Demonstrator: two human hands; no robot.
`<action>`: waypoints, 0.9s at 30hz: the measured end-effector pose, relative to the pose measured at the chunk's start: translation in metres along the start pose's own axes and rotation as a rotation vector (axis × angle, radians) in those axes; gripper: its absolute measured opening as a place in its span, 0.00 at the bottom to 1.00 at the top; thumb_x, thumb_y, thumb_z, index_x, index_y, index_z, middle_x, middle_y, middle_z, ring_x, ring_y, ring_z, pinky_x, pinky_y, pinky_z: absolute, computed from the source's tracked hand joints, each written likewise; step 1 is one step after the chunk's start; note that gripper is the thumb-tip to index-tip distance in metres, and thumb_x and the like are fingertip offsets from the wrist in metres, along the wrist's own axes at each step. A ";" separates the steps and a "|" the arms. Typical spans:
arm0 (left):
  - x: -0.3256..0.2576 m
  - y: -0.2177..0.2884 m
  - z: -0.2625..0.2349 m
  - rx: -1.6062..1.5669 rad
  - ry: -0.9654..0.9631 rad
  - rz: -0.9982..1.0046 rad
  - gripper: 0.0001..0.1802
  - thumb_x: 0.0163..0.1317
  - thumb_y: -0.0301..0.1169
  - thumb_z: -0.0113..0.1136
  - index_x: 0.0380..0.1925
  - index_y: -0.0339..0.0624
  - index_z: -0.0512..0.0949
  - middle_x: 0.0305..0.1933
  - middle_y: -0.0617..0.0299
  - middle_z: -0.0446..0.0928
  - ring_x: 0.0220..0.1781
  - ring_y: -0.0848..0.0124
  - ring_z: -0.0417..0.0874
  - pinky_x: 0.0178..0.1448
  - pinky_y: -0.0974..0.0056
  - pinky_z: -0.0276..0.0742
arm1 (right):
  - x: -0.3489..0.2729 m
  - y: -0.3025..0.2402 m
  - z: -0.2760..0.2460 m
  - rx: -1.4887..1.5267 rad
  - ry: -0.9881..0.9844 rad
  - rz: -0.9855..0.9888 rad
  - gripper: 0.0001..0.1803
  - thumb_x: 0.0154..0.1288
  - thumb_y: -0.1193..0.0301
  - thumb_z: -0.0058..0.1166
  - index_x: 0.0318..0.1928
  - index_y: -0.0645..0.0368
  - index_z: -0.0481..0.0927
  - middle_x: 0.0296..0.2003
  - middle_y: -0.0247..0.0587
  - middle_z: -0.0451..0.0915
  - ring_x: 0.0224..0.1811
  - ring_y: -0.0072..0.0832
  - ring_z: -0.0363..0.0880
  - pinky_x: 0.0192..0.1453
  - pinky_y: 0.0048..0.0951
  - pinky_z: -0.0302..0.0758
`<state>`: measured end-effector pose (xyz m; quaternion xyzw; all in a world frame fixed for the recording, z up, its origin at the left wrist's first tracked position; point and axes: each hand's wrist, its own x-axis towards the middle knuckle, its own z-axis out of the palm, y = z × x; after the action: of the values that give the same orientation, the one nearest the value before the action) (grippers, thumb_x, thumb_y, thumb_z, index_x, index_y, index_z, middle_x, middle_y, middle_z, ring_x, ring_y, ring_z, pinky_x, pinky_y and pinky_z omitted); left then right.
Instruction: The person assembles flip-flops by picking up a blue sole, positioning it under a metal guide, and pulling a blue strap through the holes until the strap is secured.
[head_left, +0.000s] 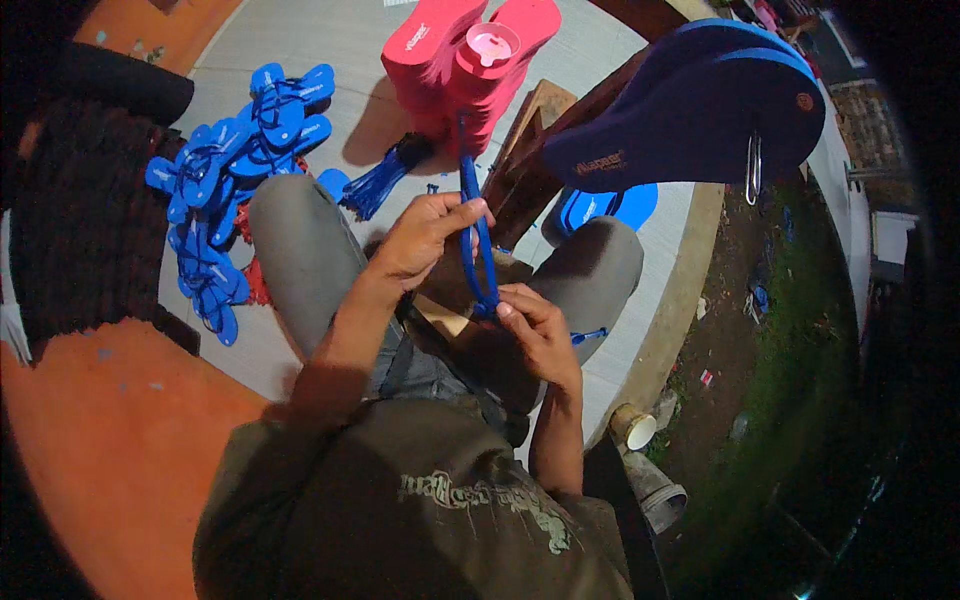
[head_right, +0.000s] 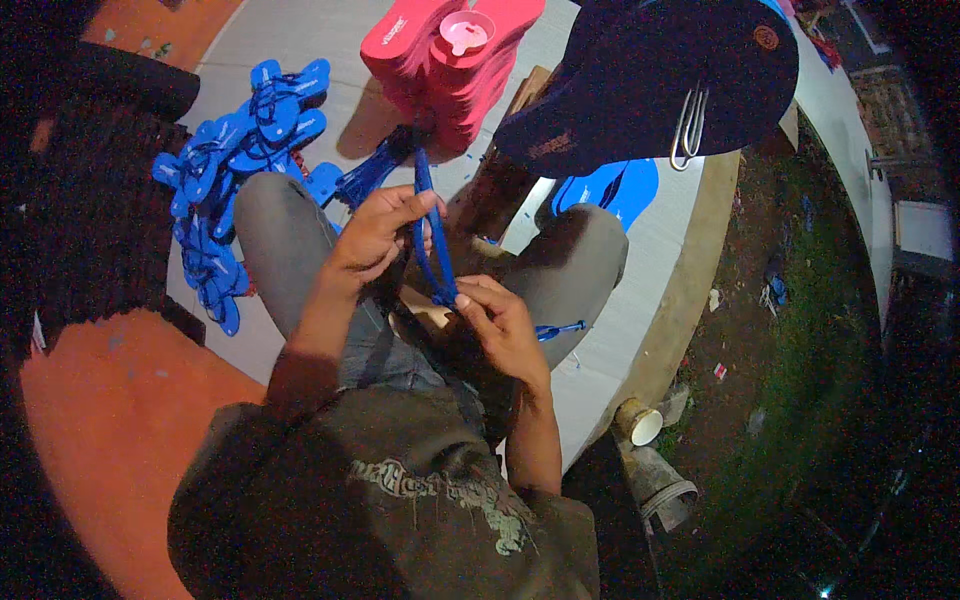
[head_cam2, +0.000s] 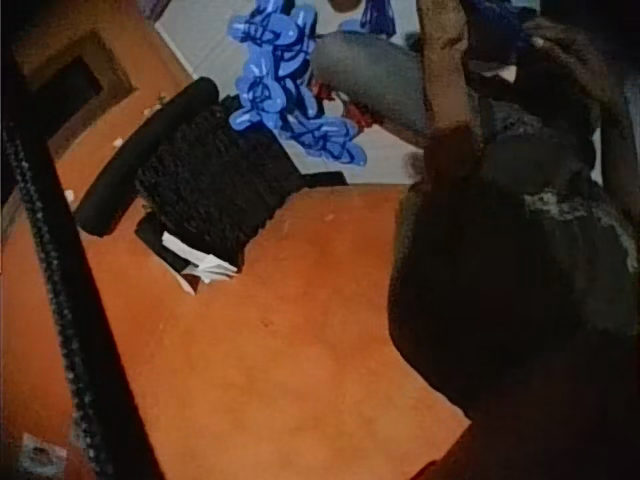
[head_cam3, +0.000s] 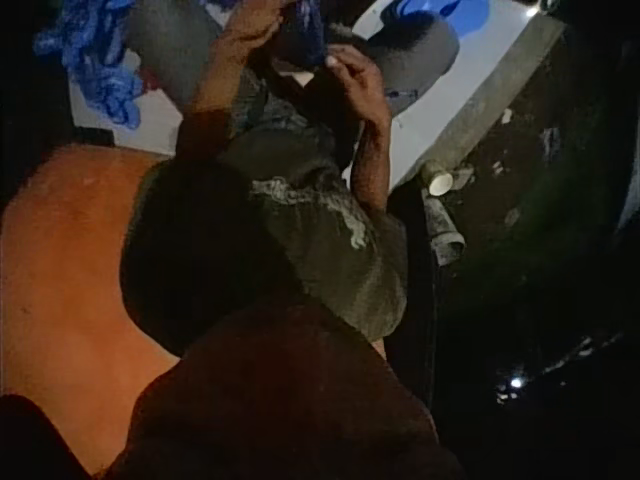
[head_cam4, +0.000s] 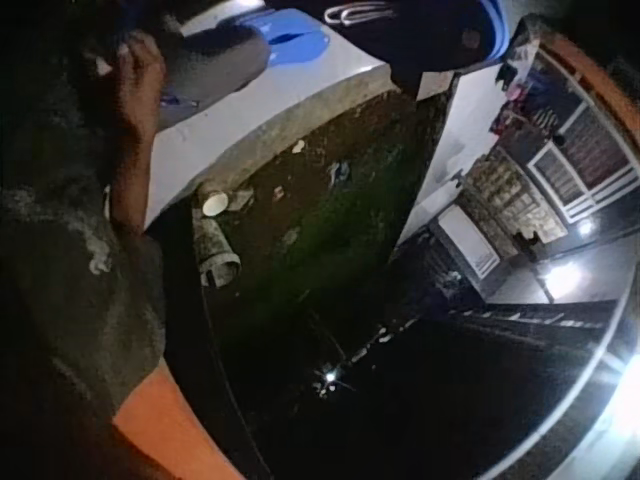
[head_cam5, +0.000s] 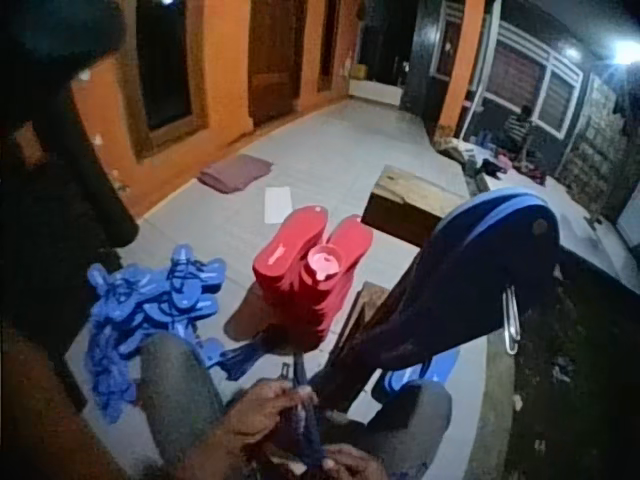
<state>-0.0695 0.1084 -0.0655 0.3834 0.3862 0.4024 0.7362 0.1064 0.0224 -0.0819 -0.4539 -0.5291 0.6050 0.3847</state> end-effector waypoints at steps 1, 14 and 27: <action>-0.001 -0.001 -0.003 0.016 -0.032 -0.004 0.15 0.60 0.42 0.52 0.29 0.40 0.72 0.20 0.67 0.70 0.21 0.79 0.71 0.26 0.73 0.68 | -0.001 0.000 -0.002 0.022 -0.043 0.034 0.11 0.62 0.74 0.45 0.40 0.68 0.76 0.33 0.41 0.77 0.36 0.23 0.74 0.41 0.23 0.69; -0.015 -0.022 0.013 -0.272 0.036 -0.123 0.09 0.61 0.37 0.51 0.29 0.45 0.67 0.19 0.71 0.62 0.16 0.83 0.62 0.18 0.80 0.58 | -0.001 0.007 0.001 -0.176 -0.014 0.034 0.10 0.61 0.75 0.47 0.41 0.64 0.77 0.25 0.40 0.79 0.24 0.18 0.76 0.29 0.20 0.70; -0.042 -0.020 0.011 0.142 0.003 0.075 0.10 0.61 0.34 0.51 0.30 0.38 0.71 0.21 0.69 0.68 0.19 0.82 0.65 0.24 0.77 0.61 | 0.011 0.008 0.021 -0.382 0.300 -0.103 0.07 0.56 0.74 0.51 0.32 0.64 0.78 0.26 0.45 0.75 0.28 0.31 0.74 0.30 0.27 0.69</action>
<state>-0.0694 0.0605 -0.0677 0.4484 0.4000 0.4018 0.6910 0.0835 0.0253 -0.0903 -0.5755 -0.5933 0.3996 0.3963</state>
